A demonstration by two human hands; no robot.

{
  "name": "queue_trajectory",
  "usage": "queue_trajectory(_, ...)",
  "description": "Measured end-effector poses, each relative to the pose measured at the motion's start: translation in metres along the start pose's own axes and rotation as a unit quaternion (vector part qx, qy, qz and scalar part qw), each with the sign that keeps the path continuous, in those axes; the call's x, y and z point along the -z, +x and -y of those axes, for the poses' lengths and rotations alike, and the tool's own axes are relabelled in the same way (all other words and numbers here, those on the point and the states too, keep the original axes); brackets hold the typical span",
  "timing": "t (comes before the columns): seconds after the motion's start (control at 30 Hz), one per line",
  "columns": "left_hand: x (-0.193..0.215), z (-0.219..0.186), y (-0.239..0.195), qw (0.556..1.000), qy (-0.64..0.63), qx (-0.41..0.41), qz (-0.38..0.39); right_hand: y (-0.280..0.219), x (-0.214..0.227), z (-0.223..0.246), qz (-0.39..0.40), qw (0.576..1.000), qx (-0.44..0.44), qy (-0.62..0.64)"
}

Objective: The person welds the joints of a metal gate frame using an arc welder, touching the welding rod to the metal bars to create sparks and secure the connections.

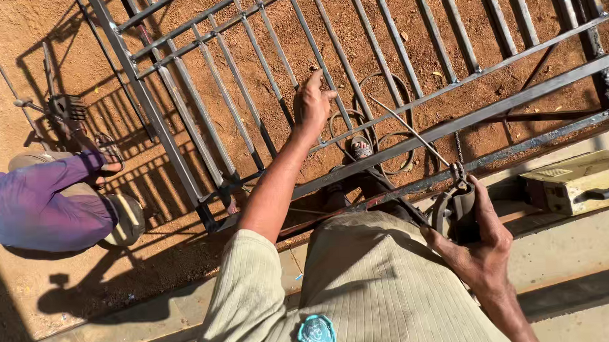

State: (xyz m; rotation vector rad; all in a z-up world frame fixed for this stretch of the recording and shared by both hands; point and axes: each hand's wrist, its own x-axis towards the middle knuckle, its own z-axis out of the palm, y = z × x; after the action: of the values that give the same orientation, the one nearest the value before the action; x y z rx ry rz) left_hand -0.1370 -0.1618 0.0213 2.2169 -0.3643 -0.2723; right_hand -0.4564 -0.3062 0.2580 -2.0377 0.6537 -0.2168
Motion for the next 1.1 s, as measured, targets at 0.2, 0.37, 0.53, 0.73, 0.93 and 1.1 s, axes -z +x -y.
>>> queue_trajectory(0.2, 0.03, 0.011, 0.02, 0.836, 0.343, -0.426, 0.037, -0.041, -0.017, -0.001, -0.044, 0.996, -0.077, 0.009)
queue_trajectory(0.37, 0.009, 0.04, 0.052, 0.779, 0.341, -0.512, 0.123, -0.056, -0.03, -0.004, -0.062, 0.996, -0.014, -0.06)
queue_trajectory(0.53, 0.008, 0.04, 0.062, 0.763, 0.301, -0.557, 0.13, -0.069, -0.056, -0.015, -0.082, 0.994, -0.034, -0.067)
queue_trajectory(0.73, 0.009, 0.042, 0.065, 0.753, 0.313, -0.555, 0.164, -0.07, -0.078, -0.029, -0.075, 0.994, -0.054, -0.058)
queue_trajectory(0.93, 0.01, 0.048, 0.072, 0.749, 0.278, -0.578, 0.166, -0.074, -0.084, -0.033, -0.059, 0.994, -0.087, -0.022)
queue_trajectory(1.1, 0.009, 0.05, 0.081, 0.723, 0.297, -0.595, 0.185, -0.083, -0.083, -0.032, -0.06, 0.992, -0.111, -0.007)
